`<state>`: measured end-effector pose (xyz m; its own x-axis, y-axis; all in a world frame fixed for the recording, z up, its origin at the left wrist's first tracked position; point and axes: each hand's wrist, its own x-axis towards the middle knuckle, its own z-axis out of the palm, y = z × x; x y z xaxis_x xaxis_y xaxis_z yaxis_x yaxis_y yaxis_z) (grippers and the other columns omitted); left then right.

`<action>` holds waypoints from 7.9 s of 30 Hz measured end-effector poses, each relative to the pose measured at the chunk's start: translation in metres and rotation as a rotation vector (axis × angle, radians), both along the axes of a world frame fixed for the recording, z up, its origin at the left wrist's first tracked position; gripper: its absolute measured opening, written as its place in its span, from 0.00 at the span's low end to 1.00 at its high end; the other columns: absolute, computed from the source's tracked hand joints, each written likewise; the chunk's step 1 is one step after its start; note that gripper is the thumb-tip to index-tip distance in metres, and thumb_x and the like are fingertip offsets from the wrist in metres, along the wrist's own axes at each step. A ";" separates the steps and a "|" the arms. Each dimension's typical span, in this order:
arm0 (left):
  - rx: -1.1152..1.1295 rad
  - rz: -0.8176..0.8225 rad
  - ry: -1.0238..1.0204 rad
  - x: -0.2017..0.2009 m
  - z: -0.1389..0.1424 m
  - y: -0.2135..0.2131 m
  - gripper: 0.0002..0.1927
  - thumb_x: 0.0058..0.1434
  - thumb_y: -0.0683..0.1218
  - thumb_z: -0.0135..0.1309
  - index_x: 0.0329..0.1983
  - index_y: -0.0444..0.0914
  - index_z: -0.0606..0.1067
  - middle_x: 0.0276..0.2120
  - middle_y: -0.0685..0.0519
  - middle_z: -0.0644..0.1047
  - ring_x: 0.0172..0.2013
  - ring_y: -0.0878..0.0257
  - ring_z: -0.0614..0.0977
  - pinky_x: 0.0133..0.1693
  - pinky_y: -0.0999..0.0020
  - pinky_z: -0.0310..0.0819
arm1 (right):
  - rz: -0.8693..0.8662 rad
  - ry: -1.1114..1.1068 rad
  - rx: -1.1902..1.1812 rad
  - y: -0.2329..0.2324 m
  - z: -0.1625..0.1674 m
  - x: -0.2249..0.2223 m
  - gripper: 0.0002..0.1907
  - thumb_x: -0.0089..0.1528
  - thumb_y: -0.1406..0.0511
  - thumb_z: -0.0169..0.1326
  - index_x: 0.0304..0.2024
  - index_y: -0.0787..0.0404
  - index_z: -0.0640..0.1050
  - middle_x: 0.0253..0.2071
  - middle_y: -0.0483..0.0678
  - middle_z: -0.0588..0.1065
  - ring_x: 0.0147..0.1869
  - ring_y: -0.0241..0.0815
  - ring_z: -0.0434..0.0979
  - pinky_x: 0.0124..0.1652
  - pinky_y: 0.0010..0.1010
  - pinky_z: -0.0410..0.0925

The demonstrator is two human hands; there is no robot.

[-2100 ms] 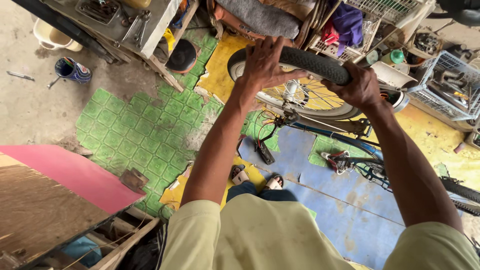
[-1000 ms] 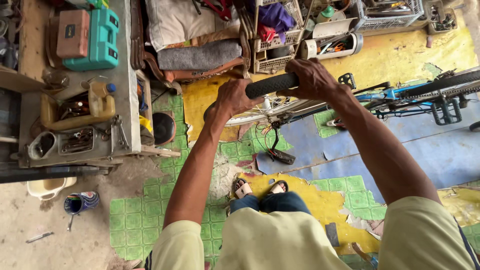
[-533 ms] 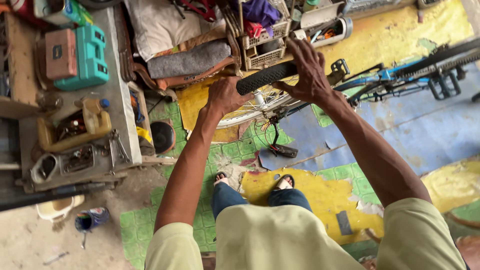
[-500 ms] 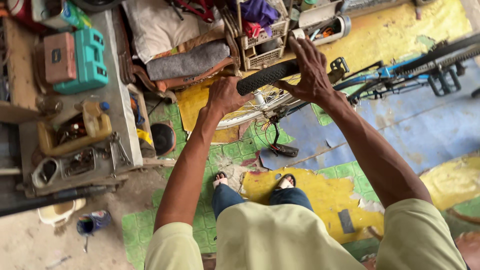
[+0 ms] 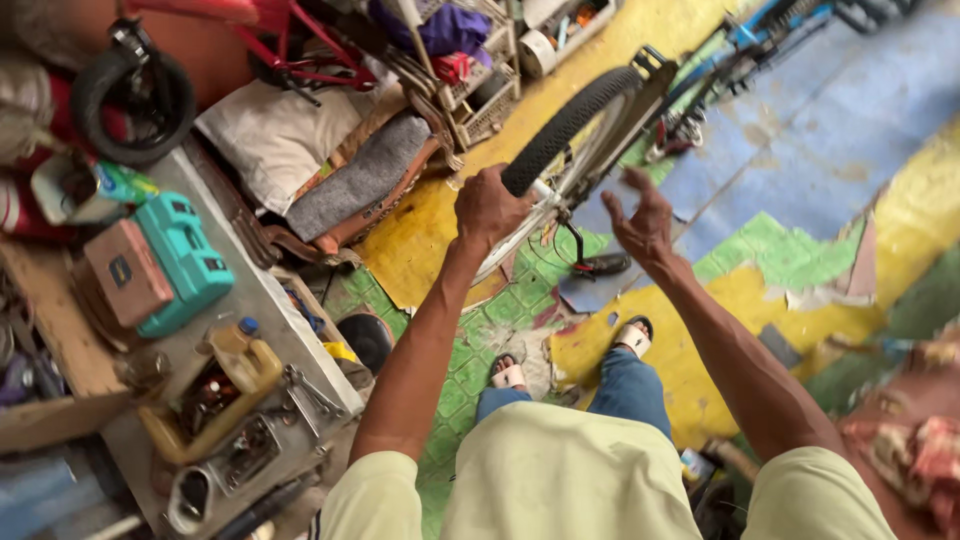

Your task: The person sits on the floor and works on a bicycle wheel, then stands to carry it to an air compressor and inflates the tire. They return to the workshop and attach the wheel to a bicycle frame using a wrench.

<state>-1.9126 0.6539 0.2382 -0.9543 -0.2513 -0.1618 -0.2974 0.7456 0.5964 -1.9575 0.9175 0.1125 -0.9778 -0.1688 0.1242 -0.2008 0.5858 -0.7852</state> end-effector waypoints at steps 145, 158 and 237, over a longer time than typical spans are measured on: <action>0.085 0.522 -0.237 0.242 -0.200 -0.149 0.20 0.46 0.53 0.67 0.40 0.40 0.81 0.33 0.42 0.82 0.38 0.42 0.84 0.39 0.48 0.77 | 0.307 -0.798 0.393 0.029 -0.119 0.161 0.24 0.61 0.54 0.59 0.55 0.60 0.79 0.39 0.51 0.84 0.41 0.43 0.86 0.39 0.34 0.76; 0.047 0.459 -0.280 0.166 -0.209 -0.178 0.20 0.46 0.53 0.65 0.42 0.41 0.81 0.37 0.42 0.83 0.42 0.43 0.84 0.44 0.48 0.77 | 0.362 -0.736 0.442 0.058 -0.132 0.105 0.24 0.59 0.54 0.61 0.54 0.59 0.80 0.40 0.52 0.84 0.43 0.44 0.87 0.42 0.35 0.78; 0.013 1.617 0.204 0.545 -0.216 -0.279 0.19 0.63 0.48 0.58 0.56 0.38 0.75 0.43 0.47 0.81 0.42 0.53 0.83 0.52 0.56 0.73 | 1.635 -0.380 0.134 -0.477 -0.093 0.356 0.17 0.63 0.65 0.59 0.54 0.62 0.77 0.40 0.55 0.83 0.43 0.47 0.87 0.42 0.35 0.78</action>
<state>-1.3675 0.3752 0.0218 0.2834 -0.9554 -0.0830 -0.6404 -0.2530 0.7252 -1.6020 0.4408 0.0194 0.2529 -0.9544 -0.1587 -0.4469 0.0302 -0.8941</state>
